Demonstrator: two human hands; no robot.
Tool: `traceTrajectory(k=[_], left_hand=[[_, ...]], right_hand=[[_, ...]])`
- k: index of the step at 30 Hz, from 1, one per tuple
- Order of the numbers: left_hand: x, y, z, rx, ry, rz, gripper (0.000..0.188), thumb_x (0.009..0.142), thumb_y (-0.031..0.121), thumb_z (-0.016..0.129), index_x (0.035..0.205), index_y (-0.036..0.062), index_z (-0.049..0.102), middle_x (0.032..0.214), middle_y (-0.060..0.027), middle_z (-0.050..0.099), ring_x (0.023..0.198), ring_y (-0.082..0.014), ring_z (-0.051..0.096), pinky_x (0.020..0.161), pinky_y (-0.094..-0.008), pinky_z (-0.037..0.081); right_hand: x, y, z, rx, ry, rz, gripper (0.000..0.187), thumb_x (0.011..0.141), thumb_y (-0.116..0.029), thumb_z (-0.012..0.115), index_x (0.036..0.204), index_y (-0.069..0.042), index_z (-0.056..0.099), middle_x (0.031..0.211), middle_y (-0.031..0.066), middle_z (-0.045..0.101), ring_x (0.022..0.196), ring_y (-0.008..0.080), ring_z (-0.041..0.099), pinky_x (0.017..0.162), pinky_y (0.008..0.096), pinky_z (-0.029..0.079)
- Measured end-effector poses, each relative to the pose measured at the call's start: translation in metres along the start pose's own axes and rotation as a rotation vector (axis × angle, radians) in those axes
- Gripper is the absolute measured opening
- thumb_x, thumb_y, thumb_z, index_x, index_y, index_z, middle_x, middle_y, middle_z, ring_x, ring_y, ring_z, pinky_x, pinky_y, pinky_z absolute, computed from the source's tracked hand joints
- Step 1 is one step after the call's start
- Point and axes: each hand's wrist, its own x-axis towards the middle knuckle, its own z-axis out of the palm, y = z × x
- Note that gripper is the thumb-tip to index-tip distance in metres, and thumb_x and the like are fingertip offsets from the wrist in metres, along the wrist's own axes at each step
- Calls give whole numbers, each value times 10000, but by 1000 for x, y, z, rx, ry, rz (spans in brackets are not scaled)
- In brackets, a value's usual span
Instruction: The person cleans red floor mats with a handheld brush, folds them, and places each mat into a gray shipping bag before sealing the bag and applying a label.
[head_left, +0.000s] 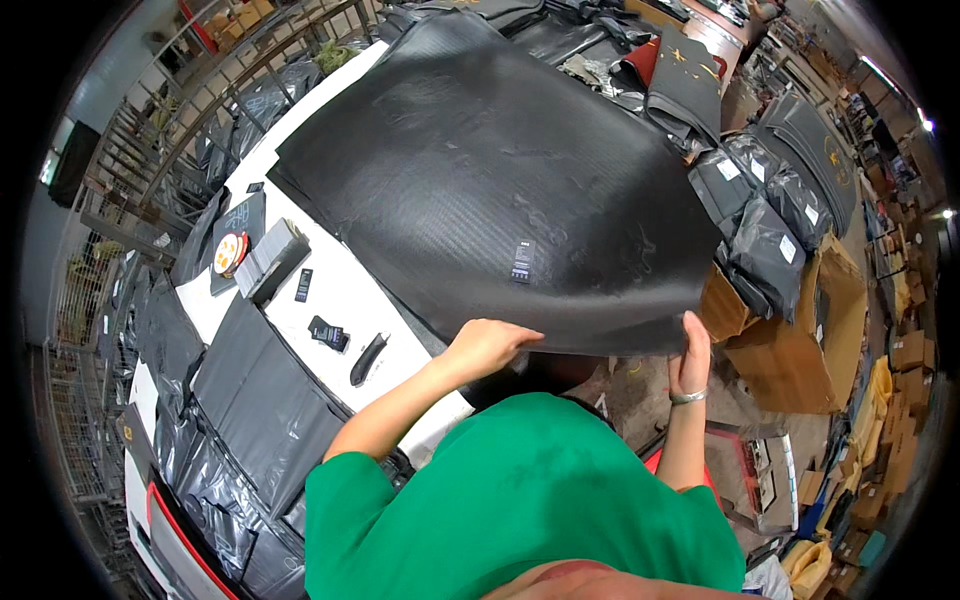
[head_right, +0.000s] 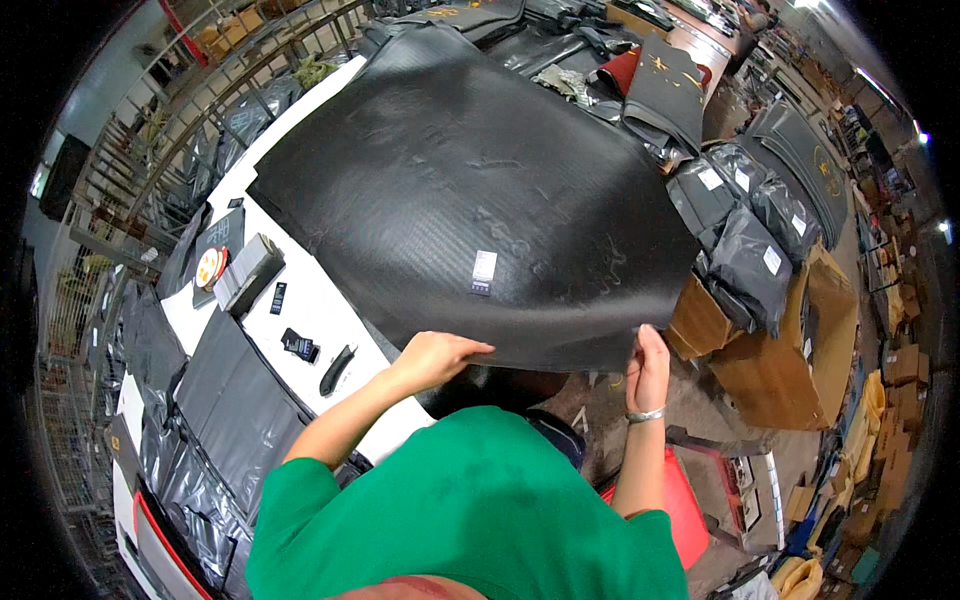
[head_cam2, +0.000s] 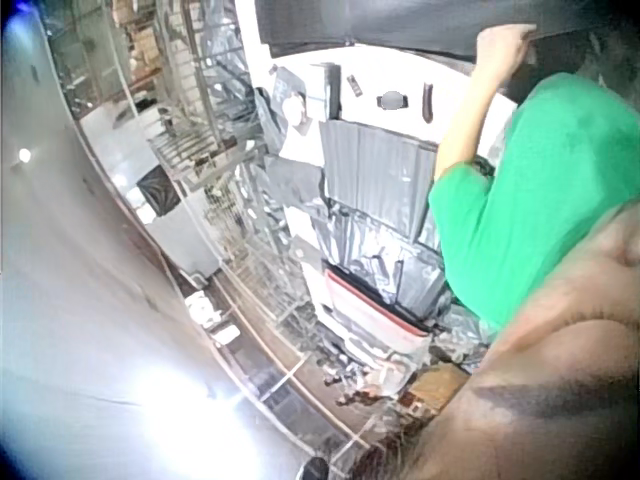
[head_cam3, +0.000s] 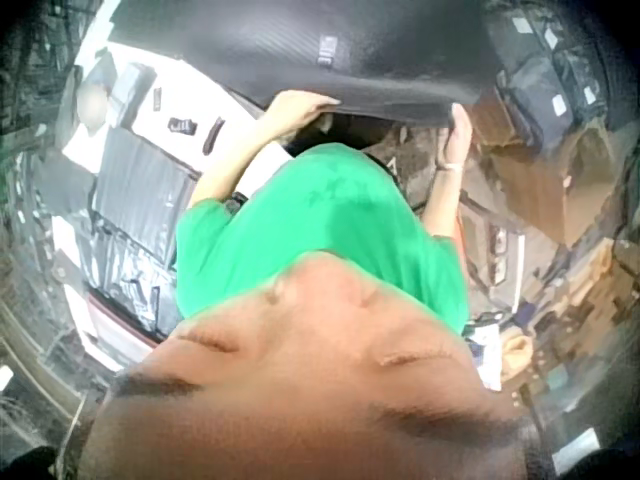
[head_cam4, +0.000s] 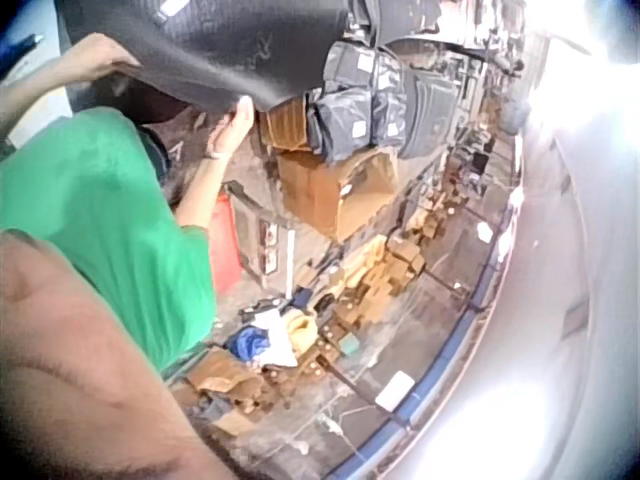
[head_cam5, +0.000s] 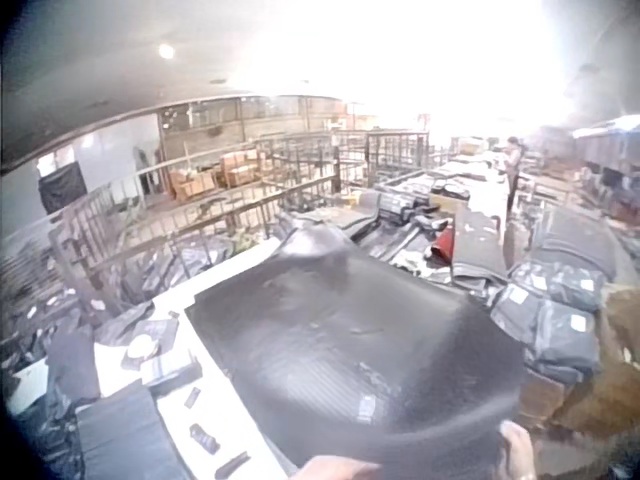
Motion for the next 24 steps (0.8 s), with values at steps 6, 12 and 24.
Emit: traceTrajectory(k=[6, 12, 24], left_hand=[[-49, 38, 2, 47, 388, -96, 229, 737, 90, 565, 958, 123, 617, 828, -83, 643, 742, -263, 617, 609, -369, 486], [-80, 40, -58, -37, 437, -255, 296, 744, 49, 601, 1036, 103, 602, 941, -90, 635, 843, -250, 613, 729, -317, 478], [111, -187, -92, 658, 486, -314, 532, 838, 290, 506, 1321, 121, 356, 1364, -62, 362, 1269, -221, 314, 1033, -473, 209]], right_hand=[[-24, -69, 83, -994, -836, -105, 714, 619, -158, 763, 1242, -47, 435, 1155, 107, 553, 1052, 196, 541, 921, 293, 390], [6, -44, 133, -846, -923, -325, 200, 742, -185, 687, 823, -14, 620, 601, 185, 504, 470, 276, 505, 464, 324, 380], [135, -33, -77, -307, 412, -264, 414, 814, -193, 617, 1133, 43, 496, 1115, 105, 549, 951, 209, 545, 847, 333, 432]])
